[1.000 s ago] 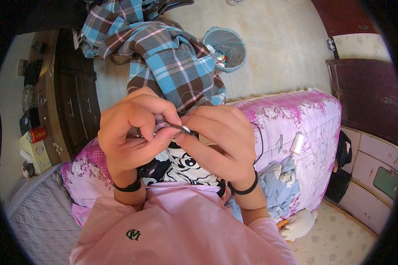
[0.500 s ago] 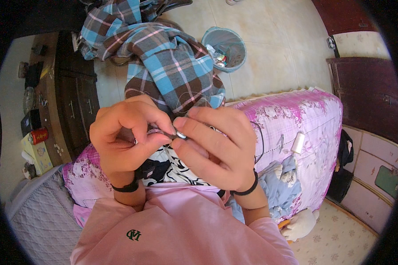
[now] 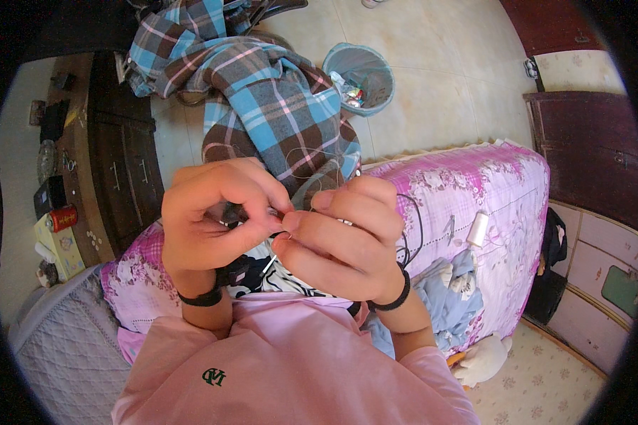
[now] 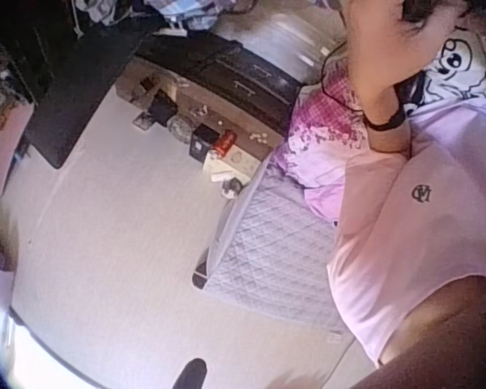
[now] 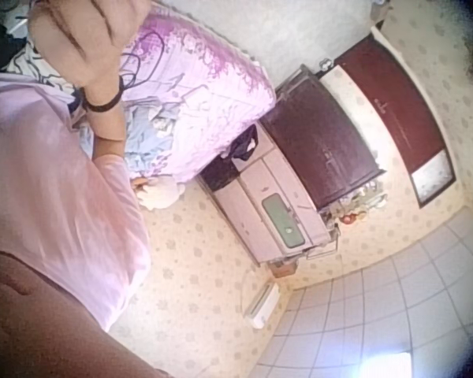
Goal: The person is sewing a button onto a piece of plaid fabric using a needle and thread while sitting on a bed.
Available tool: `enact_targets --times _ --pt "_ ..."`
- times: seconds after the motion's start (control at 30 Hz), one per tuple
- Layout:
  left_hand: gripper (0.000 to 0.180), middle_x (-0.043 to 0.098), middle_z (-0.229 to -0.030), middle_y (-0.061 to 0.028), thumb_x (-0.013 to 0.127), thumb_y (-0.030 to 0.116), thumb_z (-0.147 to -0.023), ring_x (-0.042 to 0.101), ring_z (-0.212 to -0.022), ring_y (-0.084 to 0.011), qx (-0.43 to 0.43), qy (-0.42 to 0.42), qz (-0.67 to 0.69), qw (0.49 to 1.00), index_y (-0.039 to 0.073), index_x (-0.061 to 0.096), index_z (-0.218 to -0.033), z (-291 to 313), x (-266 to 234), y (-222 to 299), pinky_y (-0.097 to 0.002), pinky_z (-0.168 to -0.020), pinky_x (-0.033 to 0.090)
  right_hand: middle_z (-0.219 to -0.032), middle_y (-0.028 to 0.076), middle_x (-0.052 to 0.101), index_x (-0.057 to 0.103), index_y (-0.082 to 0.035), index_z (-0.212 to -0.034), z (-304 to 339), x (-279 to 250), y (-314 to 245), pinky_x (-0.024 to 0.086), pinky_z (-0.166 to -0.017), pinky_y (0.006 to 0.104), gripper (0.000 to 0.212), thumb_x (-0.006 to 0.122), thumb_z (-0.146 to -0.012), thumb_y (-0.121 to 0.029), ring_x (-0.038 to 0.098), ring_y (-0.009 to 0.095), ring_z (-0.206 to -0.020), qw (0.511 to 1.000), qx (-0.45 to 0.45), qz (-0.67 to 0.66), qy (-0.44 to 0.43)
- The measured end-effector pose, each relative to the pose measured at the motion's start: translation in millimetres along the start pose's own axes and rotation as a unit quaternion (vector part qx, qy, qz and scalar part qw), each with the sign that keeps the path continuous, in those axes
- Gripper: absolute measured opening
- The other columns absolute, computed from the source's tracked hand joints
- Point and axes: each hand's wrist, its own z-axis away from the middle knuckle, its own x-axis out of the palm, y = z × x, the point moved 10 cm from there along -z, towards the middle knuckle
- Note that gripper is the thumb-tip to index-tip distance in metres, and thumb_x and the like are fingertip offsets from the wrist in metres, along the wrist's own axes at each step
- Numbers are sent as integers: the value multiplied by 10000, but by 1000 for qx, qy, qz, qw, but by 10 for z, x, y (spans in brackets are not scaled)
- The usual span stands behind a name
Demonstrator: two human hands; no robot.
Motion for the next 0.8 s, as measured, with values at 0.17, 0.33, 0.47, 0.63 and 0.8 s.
enact_targets --times 0.17,0.33,0.47,0.63,0.8 --pt "185 726 -833 -144 748 -83 -692 703 -737 -234 -25 -54 -42 997 -29 703 -864 -4 86 -34 -300 -648 531 -933 -55 608 705 -220 -857 4 31 -86 415 -677 328 287 850 -629 -124 544 200 -855 999 -16 21 -45" --pt "197 723 -818 -135 776 -64 -699 710 -724 -234 -21 -71 -69 995 -15 728 -884 -11 218 -102 -290 -631 534 -930 -112 581 683 -283 -821 -21 150 -229 394 -677 300 272 858 -642 -176 541 157 -875 989 -27 -14 -146" --pt "198 728 -800 -96 808 -43 -707 706 -713 -207 -41 22 -170 984 11 733 -882 -26 68 -143 -279 -617 526 -912 -82 587 650 -243 -829 -11 68 -349 417 -640 318 178 804 -757 -189 590 165 -820 983 -21 -99 -153" --pt "225 722 -813 -100 820 -53 -693 679 -657 -188 1 31 -265 964 18 743 -892 11 -76 -10 -277 -579 512 -798 39 496 549 -102 -887 316 -378 457 411 -515 327 141 575 -1021 -135 500 168 -559 838 330 -395 181" --pt "218 710 -828 -99 810 -72 -679 680 -677 -204 49 66 -333 939 9 728 -864 40 -166 71 -272 -578 517 -863 32 501 552 -86 -974 860 -1030 1098 374 -538 275 98 561 -1043 -155 425 123 -587 765 352 -440 312"
